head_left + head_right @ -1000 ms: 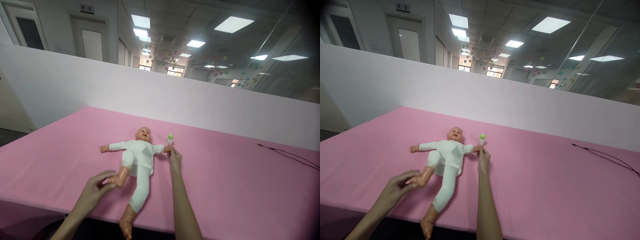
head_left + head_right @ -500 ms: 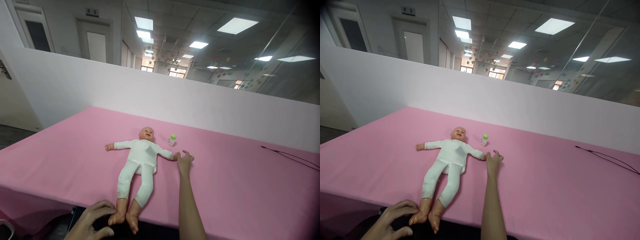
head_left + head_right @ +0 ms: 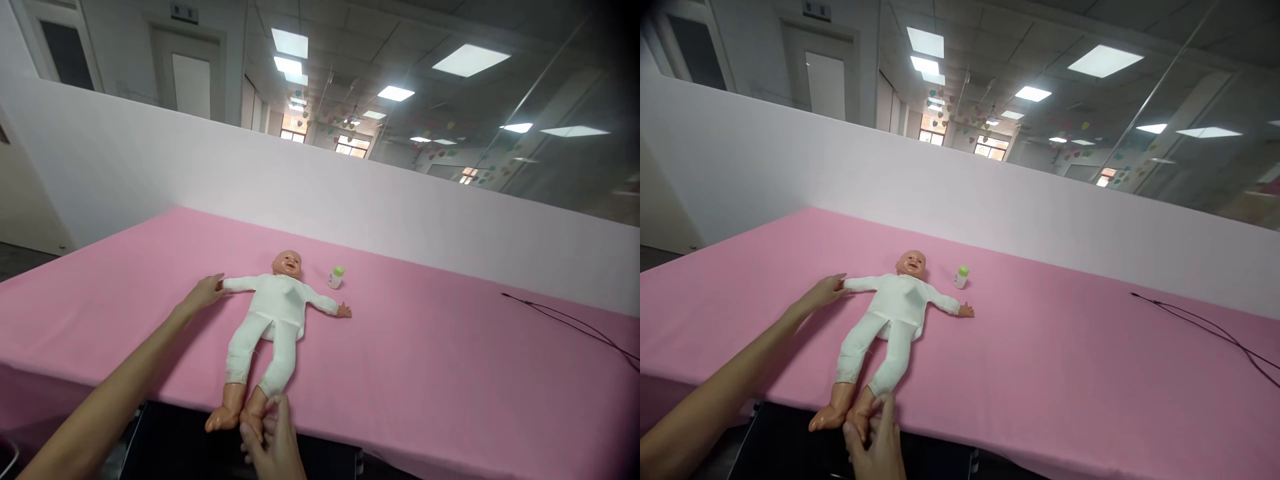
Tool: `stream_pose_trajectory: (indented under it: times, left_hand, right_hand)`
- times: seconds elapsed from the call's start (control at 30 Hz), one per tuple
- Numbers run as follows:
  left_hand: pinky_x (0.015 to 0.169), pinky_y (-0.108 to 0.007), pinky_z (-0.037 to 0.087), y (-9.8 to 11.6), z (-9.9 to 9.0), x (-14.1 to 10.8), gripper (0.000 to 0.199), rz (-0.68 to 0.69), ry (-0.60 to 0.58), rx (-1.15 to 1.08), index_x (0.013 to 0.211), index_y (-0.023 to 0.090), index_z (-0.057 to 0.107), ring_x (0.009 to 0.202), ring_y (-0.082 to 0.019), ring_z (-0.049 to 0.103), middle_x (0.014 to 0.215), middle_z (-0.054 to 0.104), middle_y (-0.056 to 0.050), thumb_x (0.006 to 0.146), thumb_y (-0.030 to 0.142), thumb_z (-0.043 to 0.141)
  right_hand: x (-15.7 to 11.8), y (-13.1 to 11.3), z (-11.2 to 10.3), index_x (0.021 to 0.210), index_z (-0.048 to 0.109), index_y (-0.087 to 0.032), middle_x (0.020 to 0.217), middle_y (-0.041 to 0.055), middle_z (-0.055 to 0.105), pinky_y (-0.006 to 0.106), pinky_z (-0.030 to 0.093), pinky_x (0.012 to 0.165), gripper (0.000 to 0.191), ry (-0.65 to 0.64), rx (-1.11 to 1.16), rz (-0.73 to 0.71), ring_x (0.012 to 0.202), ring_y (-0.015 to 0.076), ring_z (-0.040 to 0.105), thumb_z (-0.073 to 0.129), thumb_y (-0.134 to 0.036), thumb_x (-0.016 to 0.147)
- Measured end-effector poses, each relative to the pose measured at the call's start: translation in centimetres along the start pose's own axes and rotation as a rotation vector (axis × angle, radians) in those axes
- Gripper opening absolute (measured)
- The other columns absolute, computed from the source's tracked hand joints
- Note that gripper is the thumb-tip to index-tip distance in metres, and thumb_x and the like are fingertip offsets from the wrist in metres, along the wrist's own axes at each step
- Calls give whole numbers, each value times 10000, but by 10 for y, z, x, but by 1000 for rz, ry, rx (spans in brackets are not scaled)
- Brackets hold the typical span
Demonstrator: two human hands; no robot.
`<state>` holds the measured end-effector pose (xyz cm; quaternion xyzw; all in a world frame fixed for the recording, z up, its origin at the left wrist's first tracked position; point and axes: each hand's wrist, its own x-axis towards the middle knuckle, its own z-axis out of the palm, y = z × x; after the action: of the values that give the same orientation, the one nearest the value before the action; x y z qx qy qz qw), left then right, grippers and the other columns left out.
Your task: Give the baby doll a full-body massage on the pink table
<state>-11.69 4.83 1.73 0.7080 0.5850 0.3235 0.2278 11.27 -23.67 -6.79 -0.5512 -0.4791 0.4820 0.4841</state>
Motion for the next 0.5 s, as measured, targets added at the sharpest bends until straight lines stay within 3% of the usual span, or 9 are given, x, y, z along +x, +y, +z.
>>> stream_pose_trajectory:
  times: [0.07, 0.17, 0.27, 0.4, 0.5]
  left_hand:
    - [631, -298, 437, -11, 2, 5, 337, 16, -67, -97, 783, 205, 723, 741, -272, 668, 778, 738, -64, 678, 521, 771]
    - [541, -264, 360, -19, 3, 2, 311, -18, -1, -279, 634, 200, 686, 599, -211, 593, 596, 652, -9, 577, 460, 846]
    - [533, -263, 378, -19, 1, 2, 331, -89, 41, -498, 659, 178, 729, 597, -204, 587, 598, 661, -15, 494, 403, 907]
    - [547, -264, 426, -16, 2, 10, 433, -201, 70, -747, 797, 151, 790, 609, -167, 580, 699, 706, -49, 483, 396, 959]
    - [591, -272, 474, -5, 12, 18, 431, -339, 207, -980, 739, 135, 766, 663, -165, 606, 741, 701, -65, 448, 362, 990]
  right_hand:
    - [-1, 13, 2, 1100, 476, -254, 644, -50, 613, 231, 497, 463, 547, 94, 27, -24, 512, 158, 627, 737, -630, 800]
    - [-5, 17, -11, 1139, 529, -241, 661, -26, 644, 216, 446, 397, 580, 233, 55, -55, 436, 134, 568, 730, -666, 800]
    - [-10, 15, -32, 1186, 608, -221, 808, 46, 712, 232, 456, 414, 615, 382, 130, -126, 525, 159, 612, 781, -643, 773]
    - [-3, 8, -57, 1152, 695, -203, 1105, 125, 722, 280, 555, 611, 578, 594, 226, -256, 827, 235, 699, 845, -585, 746]
    - [11, -6, -71, 1244, 675, -215, 1046, 87, 713, 239, 485, 521, 570, 614, 324, -304, 610, 126, 586, 786, -587, 825]
